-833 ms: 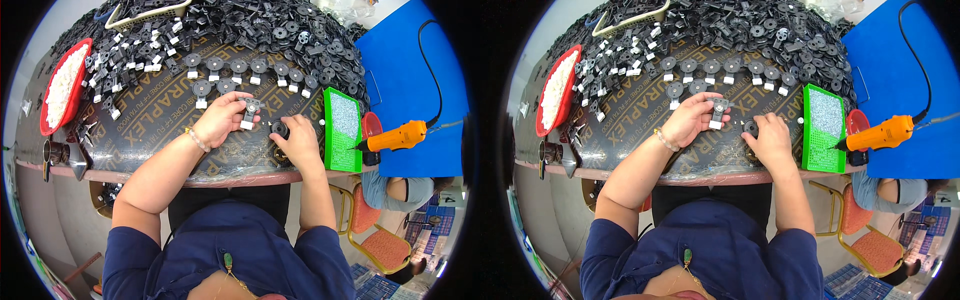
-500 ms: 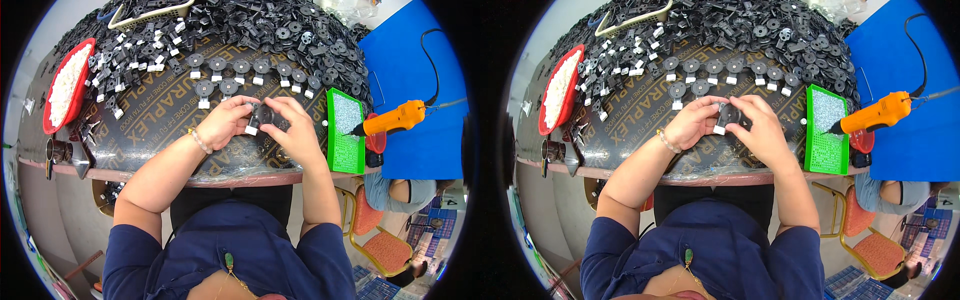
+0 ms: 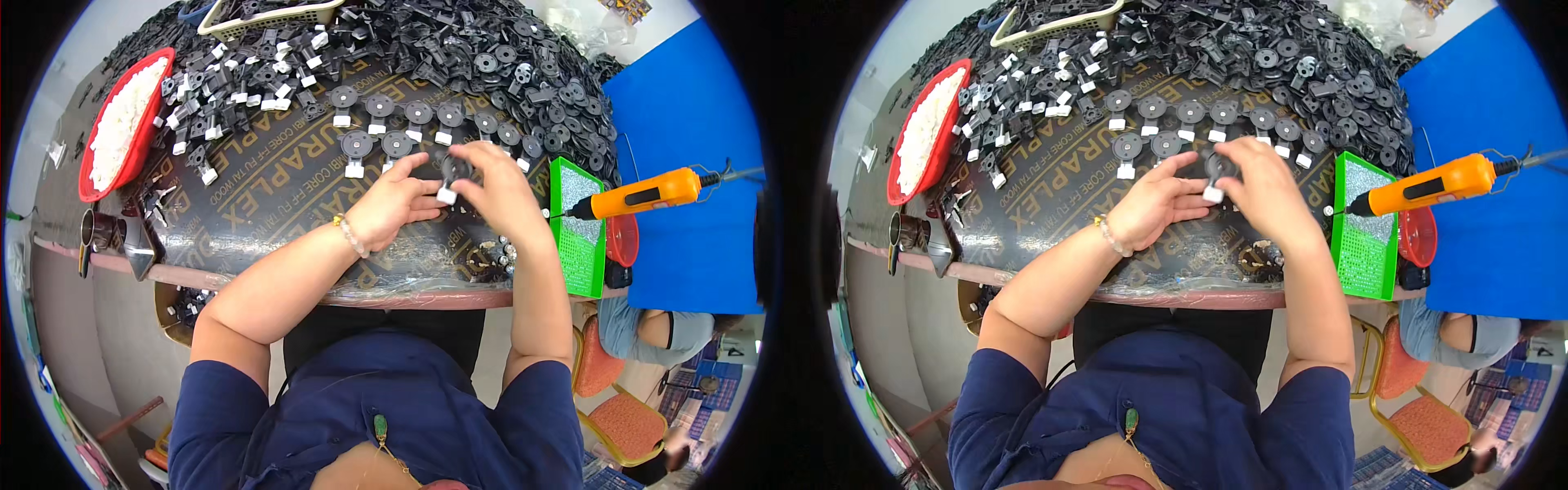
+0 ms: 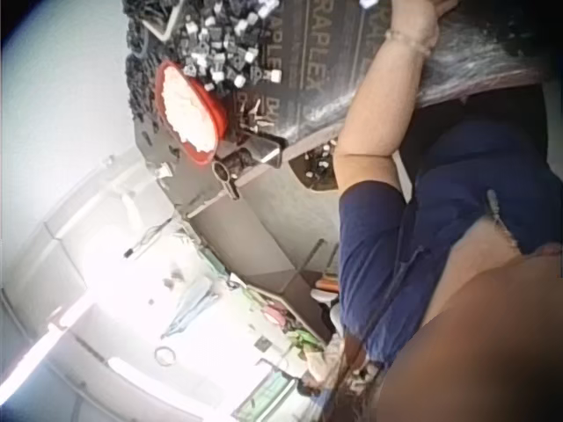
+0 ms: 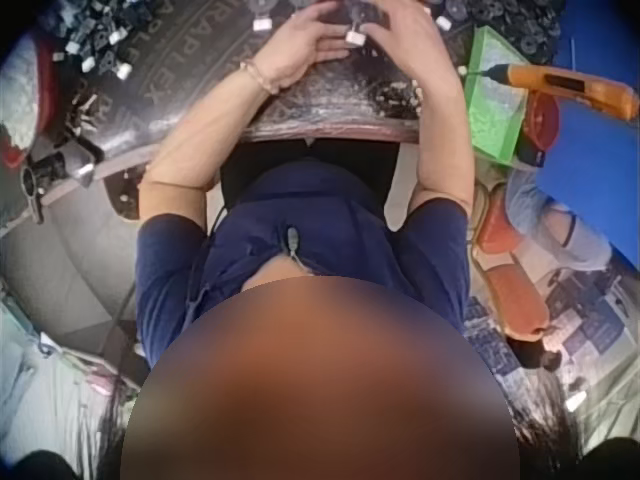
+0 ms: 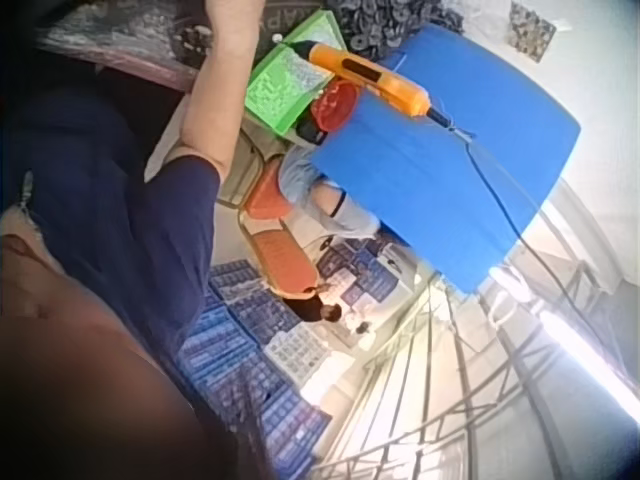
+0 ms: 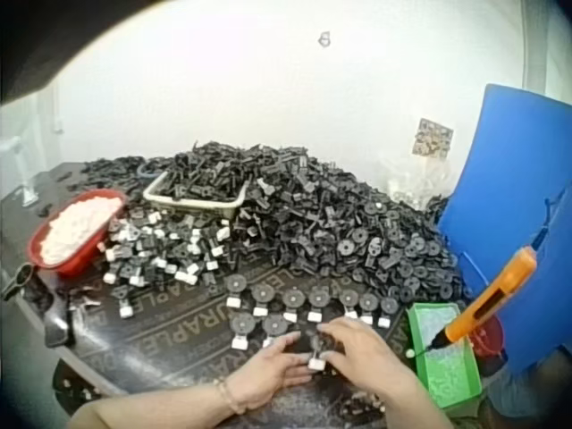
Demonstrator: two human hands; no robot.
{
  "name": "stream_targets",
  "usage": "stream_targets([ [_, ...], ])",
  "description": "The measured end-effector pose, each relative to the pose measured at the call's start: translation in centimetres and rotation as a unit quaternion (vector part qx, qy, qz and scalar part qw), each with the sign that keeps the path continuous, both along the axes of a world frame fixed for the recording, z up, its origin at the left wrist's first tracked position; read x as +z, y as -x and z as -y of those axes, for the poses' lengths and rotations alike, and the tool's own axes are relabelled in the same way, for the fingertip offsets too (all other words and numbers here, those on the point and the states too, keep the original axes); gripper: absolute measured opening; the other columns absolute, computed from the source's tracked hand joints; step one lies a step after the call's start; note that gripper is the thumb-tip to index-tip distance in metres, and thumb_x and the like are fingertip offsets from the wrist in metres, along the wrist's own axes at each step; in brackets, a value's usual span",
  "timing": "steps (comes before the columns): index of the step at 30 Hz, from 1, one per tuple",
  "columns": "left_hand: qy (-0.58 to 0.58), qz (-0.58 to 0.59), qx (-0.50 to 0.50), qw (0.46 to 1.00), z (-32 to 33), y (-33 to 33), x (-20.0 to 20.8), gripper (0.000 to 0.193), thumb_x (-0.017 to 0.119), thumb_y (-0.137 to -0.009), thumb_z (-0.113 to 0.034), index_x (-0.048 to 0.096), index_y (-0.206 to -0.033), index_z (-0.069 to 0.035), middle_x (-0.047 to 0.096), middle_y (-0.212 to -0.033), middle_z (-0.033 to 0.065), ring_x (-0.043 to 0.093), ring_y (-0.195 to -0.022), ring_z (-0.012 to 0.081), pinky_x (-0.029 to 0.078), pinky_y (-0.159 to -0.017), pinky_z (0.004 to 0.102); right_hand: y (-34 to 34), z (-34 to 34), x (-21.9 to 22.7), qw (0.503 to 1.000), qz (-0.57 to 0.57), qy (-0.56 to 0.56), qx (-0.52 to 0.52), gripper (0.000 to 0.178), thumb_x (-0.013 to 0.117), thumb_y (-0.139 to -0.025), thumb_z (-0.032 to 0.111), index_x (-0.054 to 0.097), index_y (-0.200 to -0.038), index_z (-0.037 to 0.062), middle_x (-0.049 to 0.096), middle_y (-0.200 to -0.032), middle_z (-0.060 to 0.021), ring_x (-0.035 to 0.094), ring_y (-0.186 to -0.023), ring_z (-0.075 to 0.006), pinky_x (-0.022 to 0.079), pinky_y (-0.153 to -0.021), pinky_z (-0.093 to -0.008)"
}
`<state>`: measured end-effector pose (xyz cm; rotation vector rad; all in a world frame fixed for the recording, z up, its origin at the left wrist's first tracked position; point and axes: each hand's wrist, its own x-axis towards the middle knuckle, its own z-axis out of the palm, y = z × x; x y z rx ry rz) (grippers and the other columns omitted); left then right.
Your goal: Assembling small plastic toy components using an electric screwdriver.
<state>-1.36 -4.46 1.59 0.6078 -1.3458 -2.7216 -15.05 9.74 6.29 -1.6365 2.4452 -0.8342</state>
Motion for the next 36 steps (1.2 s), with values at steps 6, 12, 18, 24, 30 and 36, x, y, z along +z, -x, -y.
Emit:
stream_targets([
  [6, 0.055, 0.036, -0.094, 0.993, 0.7, -0.2, -1.0, 0.049, 0.044, -0.103, -0.017, 0.037, -0.148, 0.002, 0.063, -0.127, 0.0236, 0.067, -0.112, 0.0284, 0.055, -0.097, 0.0376, 3.1, 2.7, -2.8, 0.998, -0.001, -0.062, -0.015, 0.049, 0.076, -0.078, 0.005, 0.064, -0.125, 0.0019, 0.065, -0.117, -0.0153, 0.063, -0.108, -0.0312, 0.05, -0.094, -0.0373],
  [12, 0.071, -0.024, -0.241, 0.968, 0.5, -0.4, -1.1, 0.021, 0.047, -0.1, -0.015, 0.056, -0.111, -0.001, 0.07, -0.098, 0.0164, 0.072, -0.085, 0.0218, 0.058, -0.074, 0.0311, 1.8, 6.7, 0.0, 0.999, -0.011, 0.025, -0.018, 0.052, 0.083, -0.074, 0.014, 0.066, -0.122, 0.0041, 0.065, -0.114, -0.0113, 0.063, -0.101, -0.0253, 0.052, -0.084, -0.0352],
  [18, 0.079, -0.031, -0.232, 0.969, 0.5, 0.1, -2.0, 0.024, 0.045, -0.103, -0.014, 0.06, -0.113, 0.002, 0.07, -0.097, 0.0135, 0.071, -0.081, 0.0184, 0.058, -0.069, 0.0287, -2.5, 18.5, 1.2, 0.988, -0.054, 0.066, 0.127, 0.04, 0.079, -0.081, 0.022, 0.068, -0.114, 0.0038, 0.068, -0.107, -0.0154, 0.066, -0.102, -0.0327, 0.052, -0.09, -0.0408],
  [24, 0.038, -0.033, -0.152, 0.987, 1.8, -0.1, -1.1, 0.028, 0.05, -0.105, -0.023, 0.064, -0.118, -0.002, 0.071, -0.104, 0.0091, 0.068, -0.079, 0.015, 0.056, -0.067, 0.0265, -6.6, 28.2, -0.3, 0.984, -0.147, -0.06, 0.084, 0.046, 0.081, -0.08, 0.037, 0.065, -0.103, -0.0001, 0.072, -0.1, -0.0215, 0.067, -0.102, -0.0383, 0.054, -0.089, -0.0463],
  [30, -0.035, -0.08, 0.014, 0.996, 1.7, 0.5, -0.6, 0.027, 0.046, -0.106, -0.023, 0.065, -0.104, -0.004, 0.067, -0.083, 0.0051, 0.061, -0.067, 0.0137, 0.05, -0.058, 0.0257, -4.0, 32.2, -2.5, 0.983, -0.162, -0.07, 0.047, 0.031, 0.07, -0.085, 0.03, 0.067, -0.096, 0.0013, 0.073, -0.095, -0.0195, 0.071, -0.09, -0.0384, 0.056, -0.083, -0.0476],
  [36, -0.025, -0.126, 0.088, 0.988, 1.9, 0.6, -1.1, 0.023, 0.047, -0.104, -0.016, 0.055, -0.12, -0.001, 0.066, -0.102, 0.008, 0.067, -0.084, 0.0165, 0.055, -0.067, 0.0276, -2.1, 24.2, 1.9, 0.988, -0.064, 0.121, 0.079, 0.028, 0.073, -0.077, 0.027, 0.07, -0.089, 0.0021, 0.068, -0.078, -0.0155, 0.068, -0.074, -0.032, 0.054, -0.07, -0.0414],
])
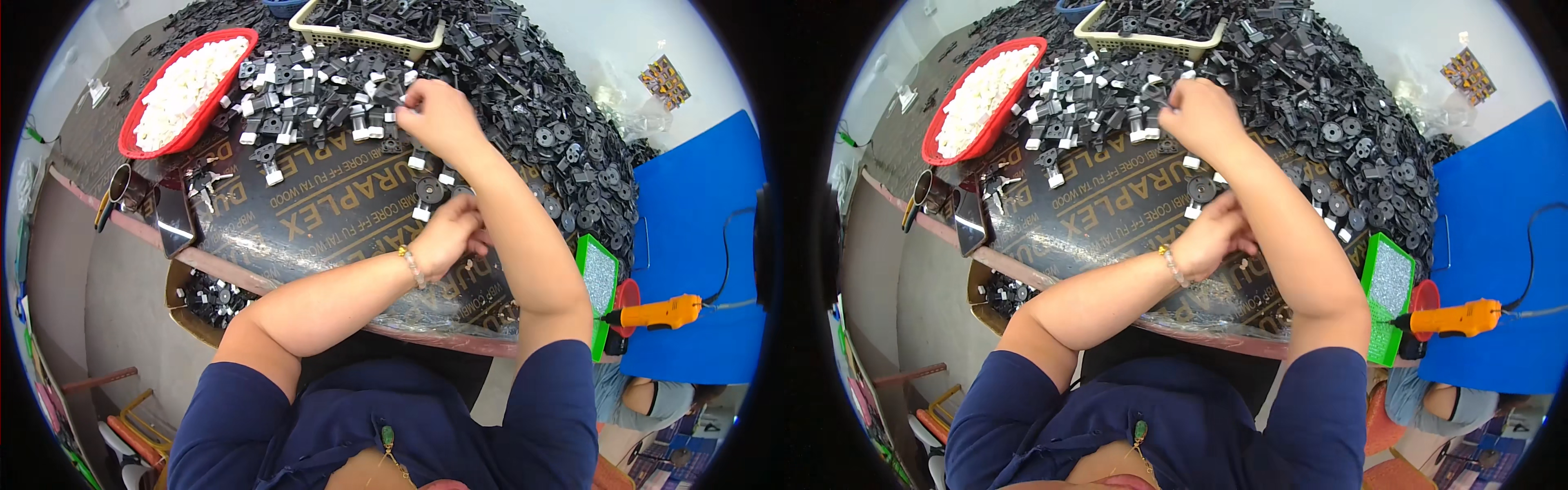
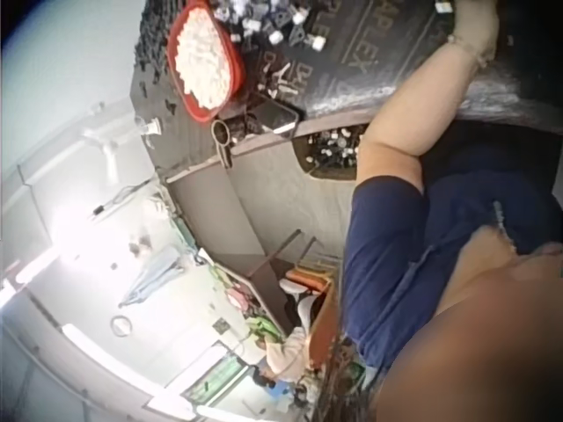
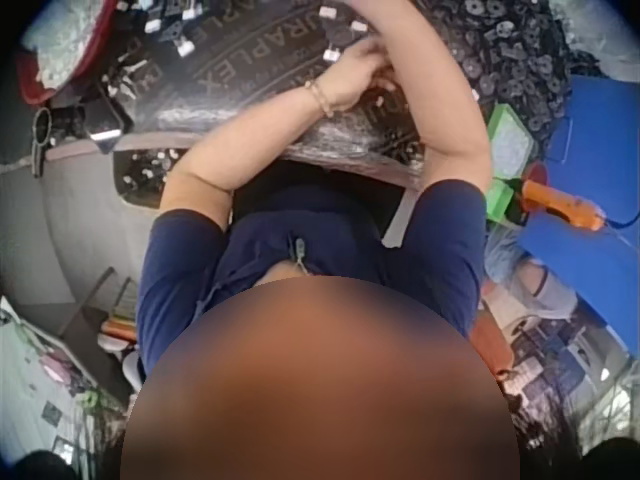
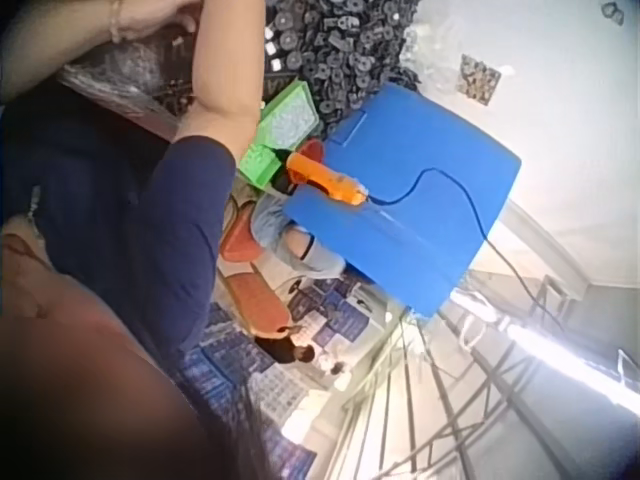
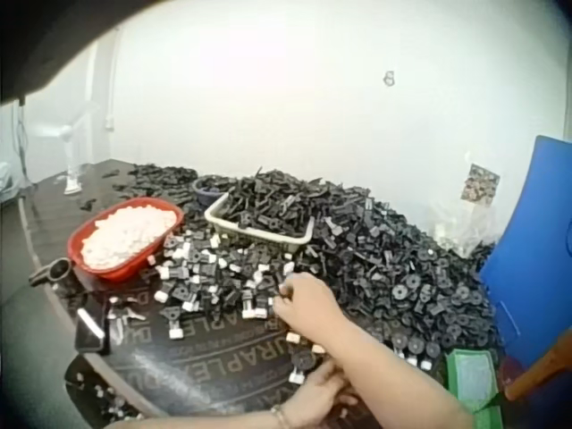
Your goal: Assembling small plastic toy components using an electric screwdriver.
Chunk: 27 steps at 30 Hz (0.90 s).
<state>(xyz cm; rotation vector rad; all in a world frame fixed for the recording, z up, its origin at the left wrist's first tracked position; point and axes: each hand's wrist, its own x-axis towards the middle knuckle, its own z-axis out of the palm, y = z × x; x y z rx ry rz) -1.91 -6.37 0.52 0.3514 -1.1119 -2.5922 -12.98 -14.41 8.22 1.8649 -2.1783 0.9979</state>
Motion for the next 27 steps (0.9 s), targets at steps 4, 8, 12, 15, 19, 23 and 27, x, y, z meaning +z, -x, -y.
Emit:
stream_targets([
  [4, -0.059, -0.137, 0.141, 0.979, -0.7, 0.0, 1.8, 0.038, 0.052, -0.105, -0.018, 0.039, -0.138, -0.005, 0.059, -0.125, 0.0112, 0.062, -0.111, 0.0201, 0.051, -0.097, 0.0373, 0.3, -10.9, 1.8, 0.998, -0.008, 0.009, -0.056, 0.019, 0.074, -0.081, 0.014, 0.062, -0.09, 0.0019, 0.067, -0.079, -0.0148, 0.065, -0.069, -0.0302, 0.051, -0.064, -0.0391],
  [8, -0.082, -0.118, 0.077, 0.987, -0.5, -0.3, 0.6, 0.049, 0.06, -0.102, -0.014, 0.039, -0.145, -0.004, 0.059, -0.128, 0.0118, 0.06, -0.116, 0.019, 0.052, -0.099, 0.0358, -0.8, -19.3, 1.4, 0.995, -0.089, -0.015, -0.046, 0.023, 0.08, -0.075, 0.007, 0.062, -0.09, 0.0018, 0.067, -0.093, -0.0129, 0.064, -0.09, -0.0314, 0.051, -0.077, -0.0393],
  [12, -0.046, -0.074, -0.033, 0.996, -0.9, -0.6, 0.7, 0.039, 0.058, -0.103, -0.015, 0.049, -0.139, -0.003, 0.066, -0.118, 0.0124, 0.067, -0.108, 0.0213, 0.056, -0.095, 0.0379, -1.5, -25.8, 0.3, 0.998, 0.049, -0.01, -0.036, 0.027, 0.08, -0.076, 0.006, 0.068, -0.099, 0.0004, 0.069, -0.099, -0.0128, 0.065, -0.095, -0.0305, 0.052, -0.083, -0.0386],
  [15, -0.031, -0.067, -0.041, 0.996, -1.0, -0.7, 1.0, 0.037, 0.057, -0.104, -0.016, 0.051, -0.138, -0.004, 0.067, -0.112, 0.0125, 0.068, -0.104, 0.0214, 0.057, -0.094, 0.0387, -0.3, -30.6, -0.7, 0.977, -0.003, -0.071, -0.201, 0.012, 0.076, -0.078, 0.003, 0.073, -0.089, 0.0013, 0.068, -0.089, -0.0119, 0.065, -0.088, -0.0308, 0.052, -0.08, -0.0381],
  [19, -0.001, -0.036, -0.074, 0.997, -0.8, -0.7, 1.1, 0.035, 0.053, -0.105, -0.024, 0.052, -0.138, -0.011, 0.067, -0.11, 0.011, 0.069, -0.1, 0.0221, 0.055, -0.09, 0.0371, -0.1, -34.4, -3.5, 0.963, -0.02, -0.157, -0.218, 0.012, 0.076, -0.076, 0.003, 0.075, -0.088, 0.0025, 0.066, -0.086, -0.0103, 0.062, -0.086, -0.0313, 0.049, -0.081, -0.0413],
  [23, 0.015, -0.02, -0.104, 0.994, -0.6, -0.6, 0.7, 0.036, 0.052, -0.105, -0.025, 0.052, -0.138, -0.011, 0.068, -0.109, 0.0115, 0.069, -0.099, 0.0233, 0.055, -0.086, 0.0363, -1.1, -34.7, -5.3, 0.961, -0.046, -0.144, -0.232, 0.01, 0.077, -0.076, 0.005, 0.075, -0.086, 0.004, 0.064, -0.088, -0.0081, 0.06, -0.087, -0.0295, 0.047, -0.082, -0.0401],
  [27, 0.029, -0.009, -0.135, 0.99, -0.5, -0.8, 0.7, 0.036, 0.051, -0.105, -0.025, 0.051, -0.138, -0.011, 0.068, -0.108, 0.0116, 0.069, -0.098, 0.0236, 0.055, -0.086, 0.0363, -1.1, -34.5, -5.8, 0.963, -0.071, -0.109, -0.235, 0.009, 0.076, -0.076, 0.004, 0.072, -0.084, 0.0037, 0.066, -0.088, -0.0079, 0.061, -0.087, -0.0292, 0.047, -0.081, -0.04],
])
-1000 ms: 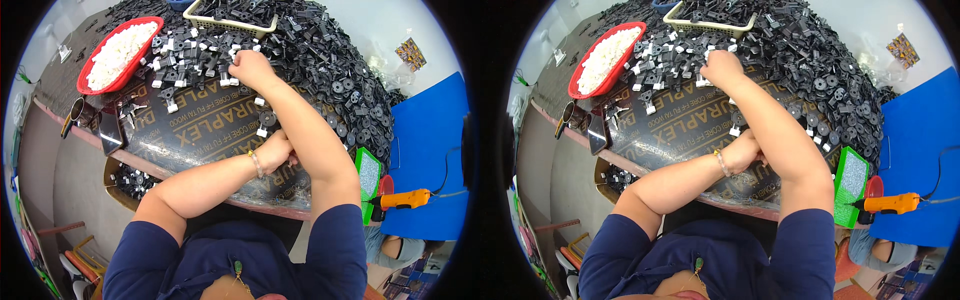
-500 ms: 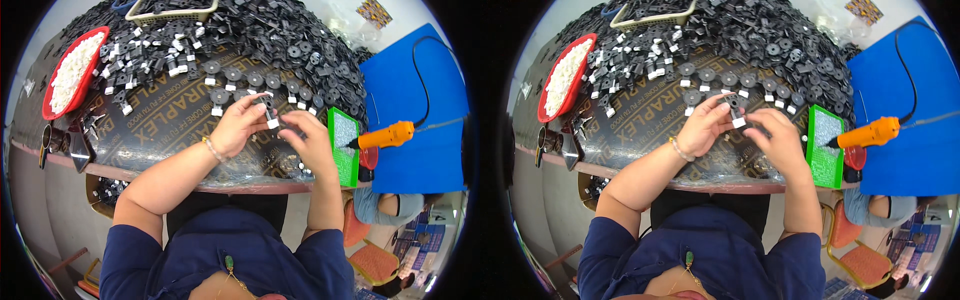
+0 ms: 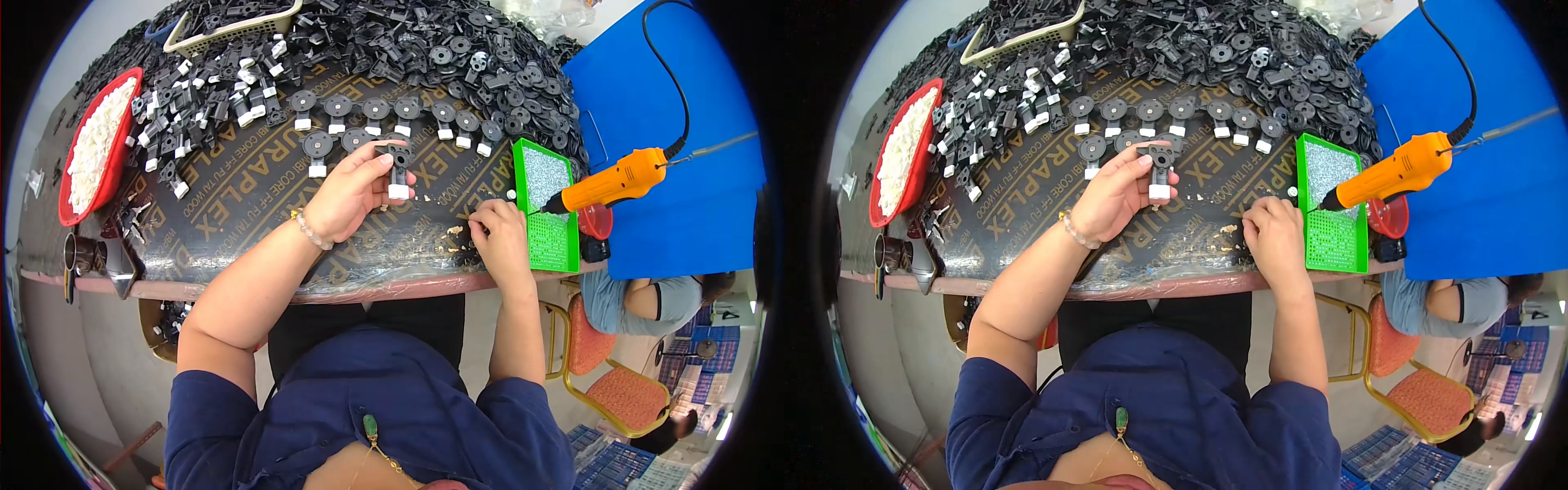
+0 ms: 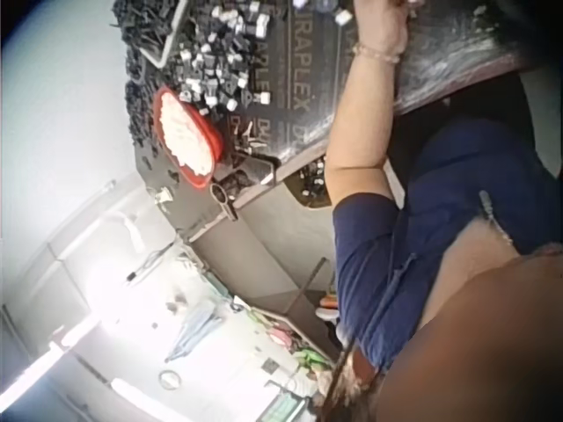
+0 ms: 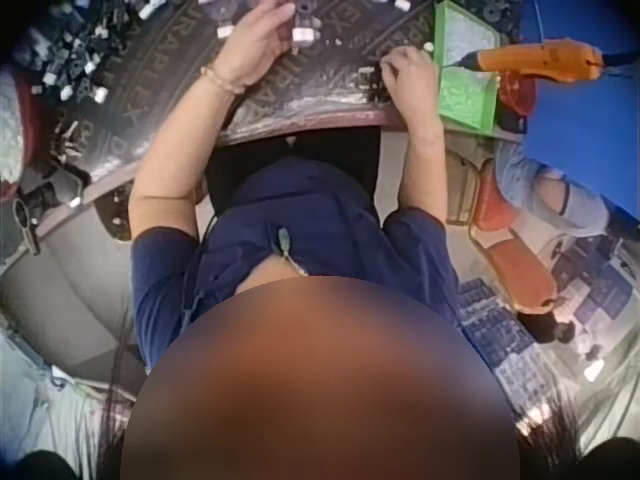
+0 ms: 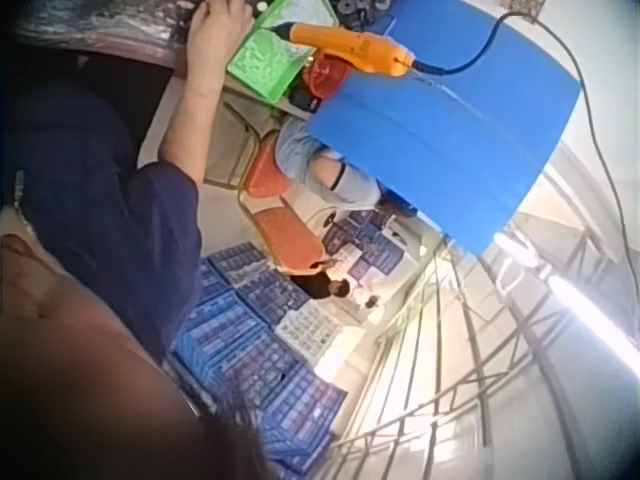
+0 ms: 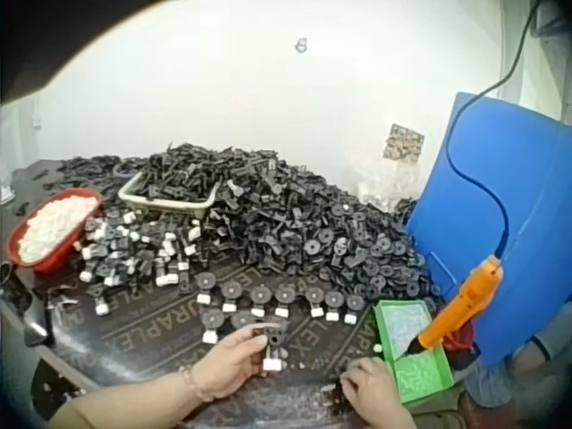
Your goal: Assembling small plastic toy components using an electric screwdriver.
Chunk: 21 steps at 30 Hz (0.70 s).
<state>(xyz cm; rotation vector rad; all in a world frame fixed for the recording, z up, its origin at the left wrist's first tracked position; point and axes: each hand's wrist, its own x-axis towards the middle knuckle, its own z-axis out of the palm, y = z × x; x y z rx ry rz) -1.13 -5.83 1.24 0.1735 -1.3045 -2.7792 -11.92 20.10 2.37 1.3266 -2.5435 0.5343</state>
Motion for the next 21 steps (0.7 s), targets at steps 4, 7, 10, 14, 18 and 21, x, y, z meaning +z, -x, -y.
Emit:
stream_targets([
  [4, -0.007, 0.017, -0.022, 1.0, -0.1, -0.1, 0.2, 0.037, 0.049, -0.106, -0.025, 0.05, -0.139, -0.009, 0.068, -0.107, 0.0128, 0.069, -0.097, 0.0235, 0.056, -0.085, 0.0361, 0.0, -0.4, -0.1, 0.997, 0.067, 0.038, -0.016, 0.009, 0.074, -0.077, 0.002, 0.067, -0.083, 0.0031, 0.068, -0.086, -0.0086, 0.062, -0.084, -0.0288, 0.046, -0.08, -0.0395],
  [7, -0.028, 0.033, -0.056, 0.997, 0.1, -0.2, 0.2, 0.039, 0.05, -0.105, -0.023, 0.049, -0.141, -0.007, 0.067, -0.108, 0.0135, 0.07, -0.096, 0.0228, 0.057, -0.083, 0.0358, 0.1, -0.7, 0.2, 0.994, 0.103, 0.013, -0.015, 0.009, 0.073, -0.078, 0.0, 0.067, -0.085, 0.0019, 0.069, -0.084, -0.0093, 0.063, -0.084, -0.0278, 0.047, -0.08, -0.0387],
  [10, -0.016, 0.052, -0.077, 0.996, -0.2, -0.2, 0.2, 0.04, 0.053, -0.103, -0.018, 0.049, -0.141, -0.007, 0.066, -0.11, 0.013, 0.07, -0.095, 0.0223, 0.058, -0.082, 0.0351, 0.2, -0.6, 0.9, 0.989, 0.145, 0.018, -0.006, 0.01, 0.071, -0.081, -0.001, 0.068, -0.09, 0.0001, 0.068, -0.085, -0.0097, 0.064, -0.085, -0.0248, 0.049, -0.078, -0.036],
  [14, 0.013, 0.064, -0.084, 0.994, -0.8, -0.2, 0.0, 0.042, 0.06, -0.099, -0.01, 0.048, -0.139, -0.007, 0.067, -0.112, 0.0127, 0.07, -0.094, 0.0207, 0.058, -0.081, 0.0317, 0.1, 1.5, 2.0, 0.956, 0.226, 0.177, 0.058, 0.007, 0.066, -0.088, 0.001, 0.068, -0.095, -0.0017, 0.065, -0.096, -0.0099, 0.063, -0.088, -0.0192, 0.05, -0.077, -0.0308],
  [18, 0.051, 0.05, -0.103, 0.992, -0.9, 0.1, -0.2, 0.044, 0.058, -0.1, -0.007, 0.044, -0.141, -0.005, 0.067, -0.115, 0.0139, 0.07, -0.097, 0.0212, 0.059, -0.086, 0.0328, -0.1, 4.8, 3.5, 0.956, 0.223, 0.162, 0.1, 0.007, 0.062, -0.093, 0.001, 0.066, -0.096, -0.003, 0.058, -0.109, -0.0092, 0.063, -0.094, -0.0194, 0.052, -0.08, -0.0297],
  [21, 0.061, 0.047, -0.098, 0.992, -0.9, 0.0, -0.5, 0.043, 0.058, -0.1, -0.007, 0.043, -0.14, -0.005, 0.068, -0.113, 0.0148, 0.071, -0.094, 0.0209, 0.059, -0.082, 0.032, -0.2, 7.1, 3.4, 0.947, 0.262, 0.139, 0.121, 0.007, 0.061, -0.093, 0.002, 0.066, -0.096, -0.0038, 0.058, -0.108, -0.0086, 0.063, -0.095, -0.0188, 0.054, -0.08, -0.0296],
])
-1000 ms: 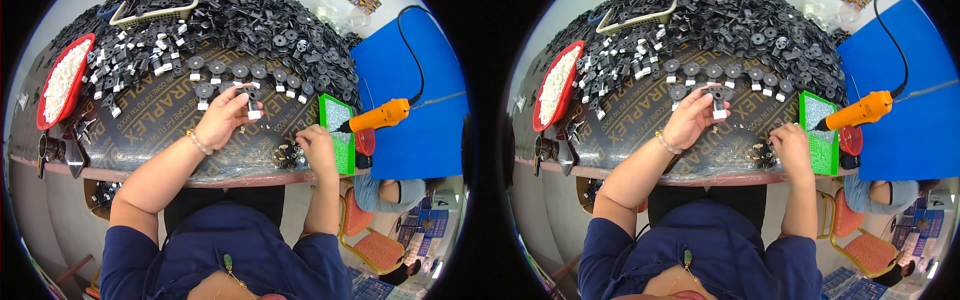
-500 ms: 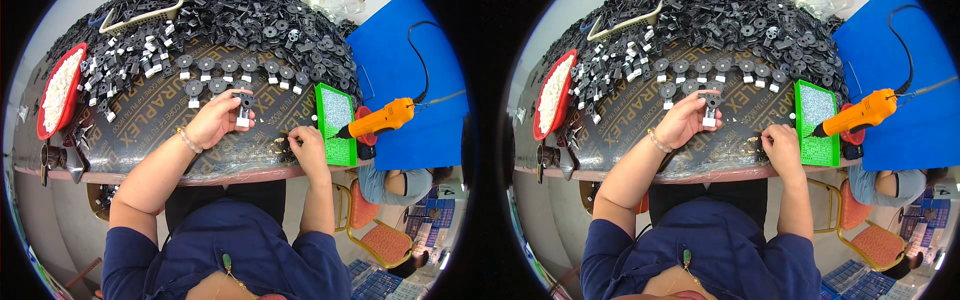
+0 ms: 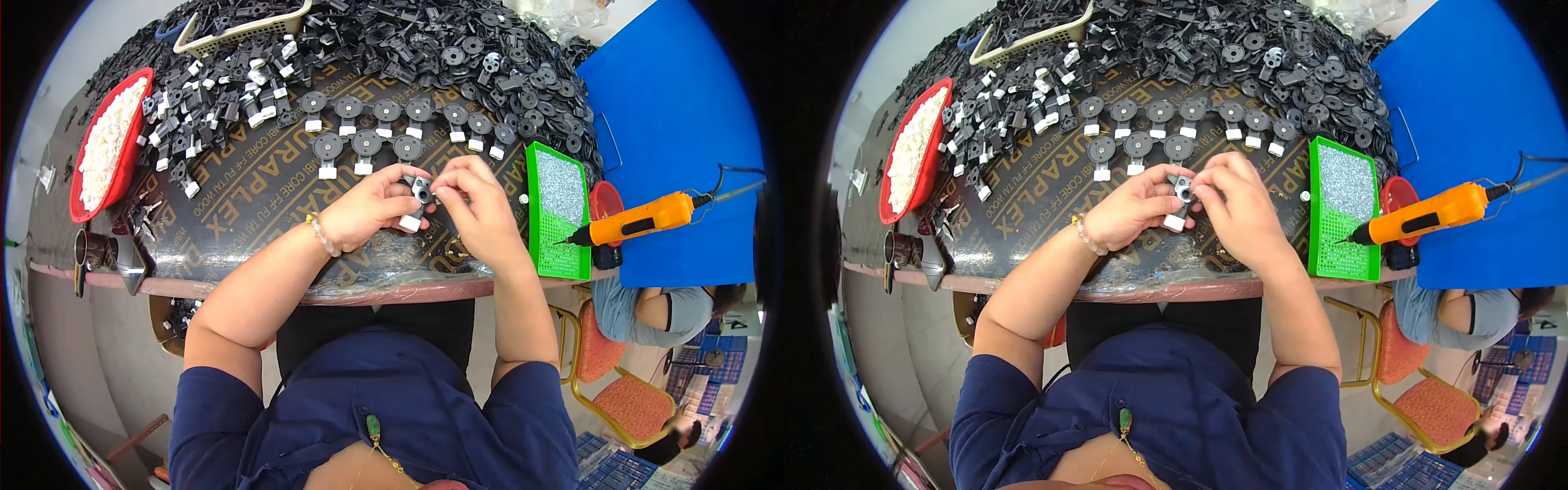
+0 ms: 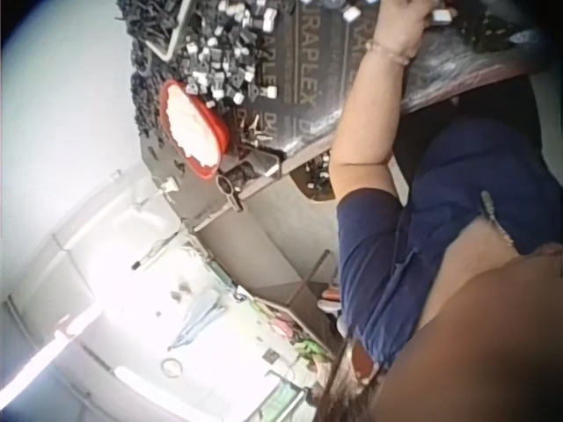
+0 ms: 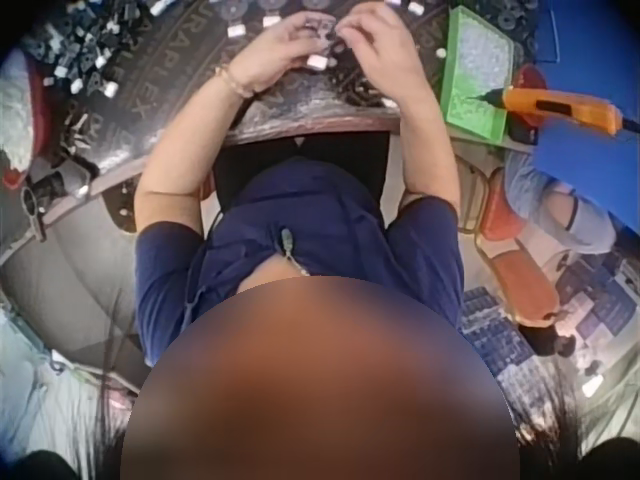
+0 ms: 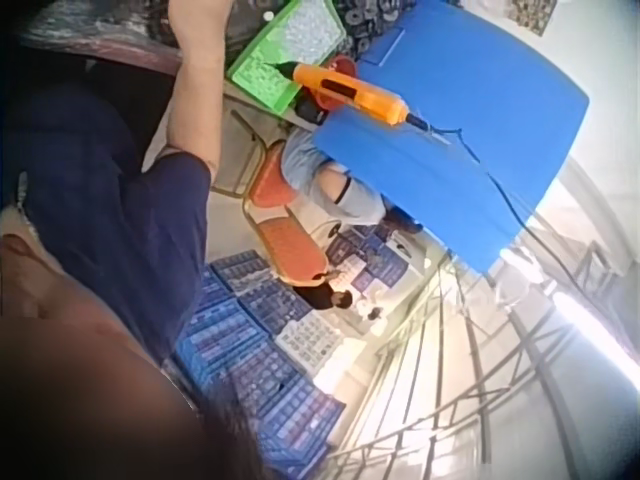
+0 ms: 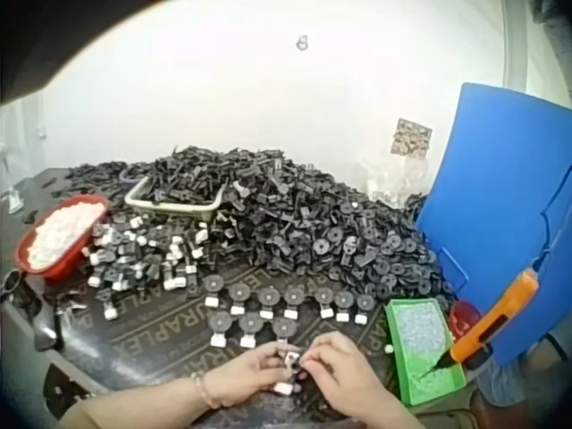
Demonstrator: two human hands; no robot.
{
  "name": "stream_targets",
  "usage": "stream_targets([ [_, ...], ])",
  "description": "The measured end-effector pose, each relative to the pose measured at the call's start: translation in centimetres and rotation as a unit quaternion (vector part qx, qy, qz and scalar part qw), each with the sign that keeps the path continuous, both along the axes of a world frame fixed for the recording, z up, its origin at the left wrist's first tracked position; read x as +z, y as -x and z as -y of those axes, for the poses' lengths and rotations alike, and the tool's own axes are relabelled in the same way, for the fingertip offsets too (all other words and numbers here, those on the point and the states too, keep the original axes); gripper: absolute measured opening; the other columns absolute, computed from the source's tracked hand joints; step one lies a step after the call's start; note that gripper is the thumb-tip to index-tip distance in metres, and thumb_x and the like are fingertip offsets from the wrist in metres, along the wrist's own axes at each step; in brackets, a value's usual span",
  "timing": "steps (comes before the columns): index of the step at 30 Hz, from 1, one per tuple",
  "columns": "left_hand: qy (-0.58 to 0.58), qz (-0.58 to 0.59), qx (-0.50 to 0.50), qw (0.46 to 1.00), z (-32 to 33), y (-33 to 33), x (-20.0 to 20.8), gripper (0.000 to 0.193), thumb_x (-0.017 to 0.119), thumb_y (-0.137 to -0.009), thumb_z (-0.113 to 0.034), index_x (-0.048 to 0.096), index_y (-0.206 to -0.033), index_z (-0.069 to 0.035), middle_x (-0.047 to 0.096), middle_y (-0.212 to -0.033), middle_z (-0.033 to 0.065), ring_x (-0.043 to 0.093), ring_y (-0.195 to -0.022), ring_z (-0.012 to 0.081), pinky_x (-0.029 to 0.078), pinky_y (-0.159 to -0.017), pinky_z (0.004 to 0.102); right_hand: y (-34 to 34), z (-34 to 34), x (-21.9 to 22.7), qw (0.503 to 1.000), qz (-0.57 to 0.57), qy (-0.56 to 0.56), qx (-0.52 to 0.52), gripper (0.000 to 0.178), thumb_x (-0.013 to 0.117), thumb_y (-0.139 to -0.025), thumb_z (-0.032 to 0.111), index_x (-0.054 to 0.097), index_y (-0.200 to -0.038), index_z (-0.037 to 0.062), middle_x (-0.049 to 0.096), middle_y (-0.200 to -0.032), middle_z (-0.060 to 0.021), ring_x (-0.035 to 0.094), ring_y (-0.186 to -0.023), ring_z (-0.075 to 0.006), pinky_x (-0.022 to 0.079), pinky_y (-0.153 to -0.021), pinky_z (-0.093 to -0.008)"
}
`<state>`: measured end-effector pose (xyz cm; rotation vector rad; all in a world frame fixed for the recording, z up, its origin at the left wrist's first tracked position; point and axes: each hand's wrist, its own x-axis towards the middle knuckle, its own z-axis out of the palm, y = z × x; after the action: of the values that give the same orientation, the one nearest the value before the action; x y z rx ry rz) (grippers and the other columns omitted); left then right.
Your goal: Assembling small plastic toy components using an electric screwdriver.
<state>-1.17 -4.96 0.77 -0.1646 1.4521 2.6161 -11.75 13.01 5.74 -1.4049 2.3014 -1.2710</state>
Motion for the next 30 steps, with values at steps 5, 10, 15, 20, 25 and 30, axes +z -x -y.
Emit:
stream_targets([
  [5, -0.012, -0.001, 0.01, 1.0, 0.4, -0.2, 0.0, 0.042, 0.058, -0.099, -0.006, 0.044, -0.139, -0.005, 0.068, -0.112, 0.0144, 0.071, -0.092, 0.0217, 0.059, -0.083, 0.034, 1.3, 2.0, 1.1, 0.998, -0.059, -0.024, 0.001, 0.022, 0.069, -0.089, 0.007, 0.07, -0.11, 0.0024, 0.062, -0.112, -0.0086, 0.063, -0.095, -0.0174, 0.053, -0.077, -0.0288],
  [10, -0.023, 0.034, 0.008, 0.999, 0.2, -0.4, 1.3, 0.035, 0.059, -0.1, -0.014, 0.051, -0.134, -0.005, 0.068, -0.108, 0.0144, 0.07, -0.091, 0.0217, 0.057, -0.082, 0.0321, 11.3, 2.9, 2.1, 0.96, -0.2, 0.027, -0.193, 0.022, 0.066, -0.091, 0.01, 0.072, -0.111, 0.0035, 0.073, -0.096, -0.0105, 0.067, -0.081, -0.0191, 0.053, -0.078, -0.0317],
  [15, -0.017, 0.045, 0.045, 0.998, 0.4, 0.0, 0.8, 0.025, 0.057, -0.101, -0.014, 0.058, -0.124, -0.004, 0.07, -0.099, 0.0137, 0.07, -0.083, 0.02, 0.057, -0.076, 0.0309, 21.2, 5.0, -1.5, 0.935, -0.236, -0.112, -0.238, 0.023, 0.069, -0.086, 0.013, 0.074, -0.107, 0.0043, 0.074, -0.095, -0.0174, 0.072, -0.094, -0.0322, 0.055, -0.086, -0.0389],
  [20, -0.002, 0.057, 0.069, 0.996, 0.9, 0.0, 0.6, 0.023, 0.057, -0.101, -0.013, 0.059, -0.122, -0.003, 0.07, -0.095, 0.0131, 0.069, -0.077, 0.0182, 0.056, -0.072, 0.0291, 21.2, 8.7, -2.2, 0.907, -0.305, -0.254, -0.143, 0.034, 0.078, -0.081, 0.022, 0.074, -0.111, 0.0052, 0.072, -0.102, -0.0187, 0.069, -0.099, -0.0355, 0.054, -0.09, -0.0432],
  [25, 0.007, 0.043, 0.074, 0.996, 1.2, 0.0, 0.5, 0.022, 0.057, -0.101, -0.012, 0.059, -0.121, -0.002, 0.07, -0.091, 0.0127, 0.069, -0.072, 0.0163, 0.056, -0.068, 0.0271, 21.7, 10.2, -1.7, 0.857, -0.314, -0.378, -0.156, 0.038, 0.08, -0.08, 0.031, 0.074, -0.109, 0.0071, 0.068, -0.116, -0.0155, 0.064, -0.112, -0.0334, 0.052, -0.096, -0.0437],
  [30, -0.005, 0.031, 0.079, 0.996, 1.0, 0.1, 0.2, 0.024, 0.06, -0.099, -0.015, 0.057, -0.117, 0.0, 0.069, -0.089, 0.0139, 0.069, -0.069, 0.0176, 0.056, -0.063, 0.028, 22.7, 10.3, -1.6, 0.837, -0.375, -0.38, -0.117, 0.031, 0.076, -0.077, 0.029, 0.077, -0.099, 0.0082, 0.068, -0.111, -0.0145, 0.064, -0.11, -0.0324, 0.051, -0.095, -0.0445],
])
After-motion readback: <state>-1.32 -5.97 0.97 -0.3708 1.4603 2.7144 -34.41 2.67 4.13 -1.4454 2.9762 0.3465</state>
